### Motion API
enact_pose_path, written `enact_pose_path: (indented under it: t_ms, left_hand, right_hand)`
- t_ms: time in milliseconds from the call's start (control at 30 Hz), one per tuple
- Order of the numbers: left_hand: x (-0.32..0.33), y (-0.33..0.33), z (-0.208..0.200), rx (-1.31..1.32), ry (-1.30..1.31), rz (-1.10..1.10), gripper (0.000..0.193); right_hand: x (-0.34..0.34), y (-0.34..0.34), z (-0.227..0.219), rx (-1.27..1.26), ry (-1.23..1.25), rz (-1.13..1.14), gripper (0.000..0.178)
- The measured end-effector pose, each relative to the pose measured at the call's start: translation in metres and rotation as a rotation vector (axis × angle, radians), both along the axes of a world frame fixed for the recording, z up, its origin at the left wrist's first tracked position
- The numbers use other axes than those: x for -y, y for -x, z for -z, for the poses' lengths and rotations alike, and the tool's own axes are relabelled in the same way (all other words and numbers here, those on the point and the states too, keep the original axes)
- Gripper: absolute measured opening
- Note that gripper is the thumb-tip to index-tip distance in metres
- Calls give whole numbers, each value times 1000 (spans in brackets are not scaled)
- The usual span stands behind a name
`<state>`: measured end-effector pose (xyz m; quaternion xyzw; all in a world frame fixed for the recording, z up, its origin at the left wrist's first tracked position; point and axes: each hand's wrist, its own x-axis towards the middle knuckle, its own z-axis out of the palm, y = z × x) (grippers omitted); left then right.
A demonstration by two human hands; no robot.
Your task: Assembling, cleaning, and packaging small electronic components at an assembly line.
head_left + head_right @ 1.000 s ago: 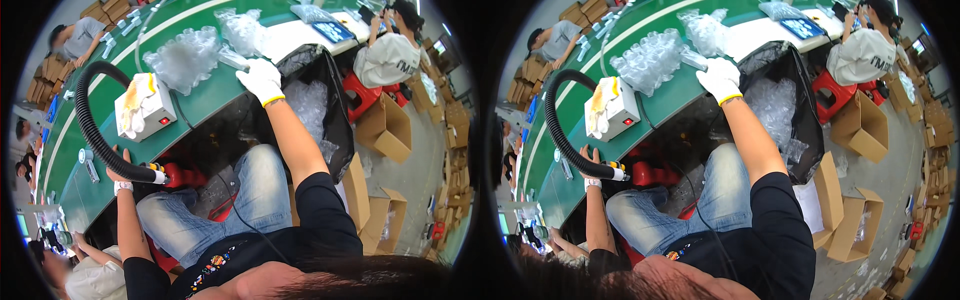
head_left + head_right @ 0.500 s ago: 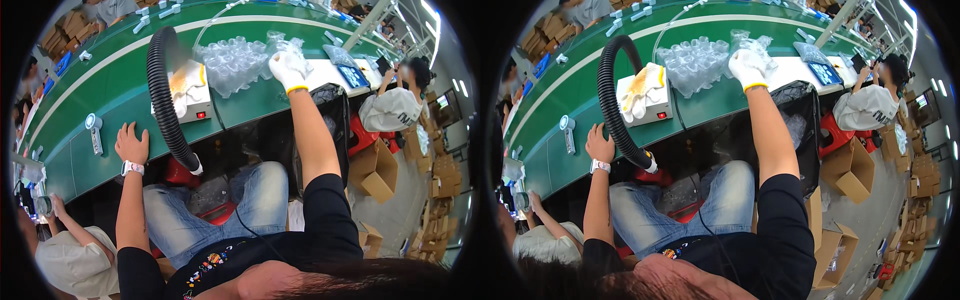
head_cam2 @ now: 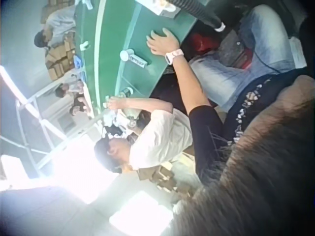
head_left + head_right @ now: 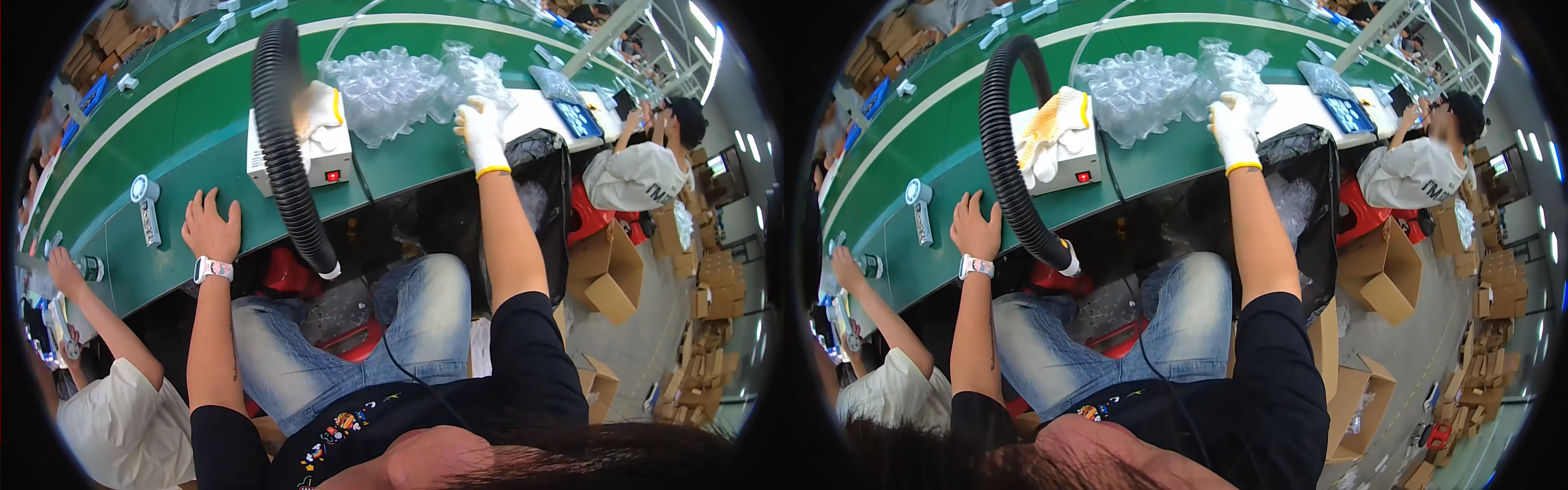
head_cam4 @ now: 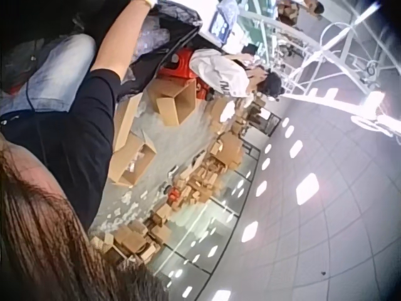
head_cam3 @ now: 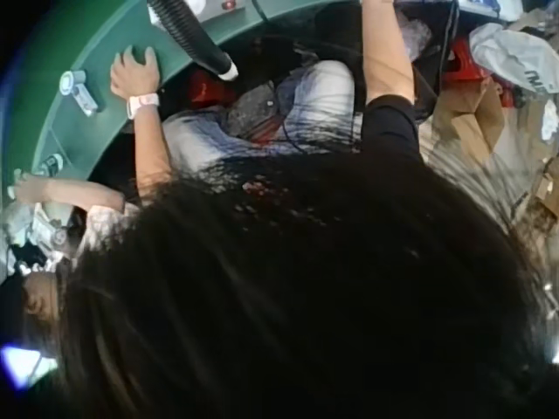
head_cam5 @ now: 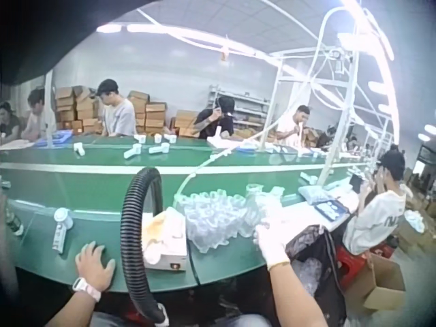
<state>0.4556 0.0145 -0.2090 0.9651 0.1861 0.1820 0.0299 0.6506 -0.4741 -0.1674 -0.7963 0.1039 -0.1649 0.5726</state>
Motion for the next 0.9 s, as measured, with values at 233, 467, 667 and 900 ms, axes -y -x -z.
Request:
enact_pose_path:
  t_ms: [233,467,667,900]
  left_hand:
    - [2,-7,11,19,10,40,56]
    - [-4,-4,8,-3,1,35,55]
    - [-23,2,9,10,-32,60,59]
    - [9,-21,31,18,86,222,61]
  right_hand:
    - [-12,-9,27,-84,-400,-139,50]
    - [-29,0,13,-84,-268,-112,47]
    - [-38,-1,21,-58,-178,-106,48]
    - [13,40,62,153,-248,-84,48]
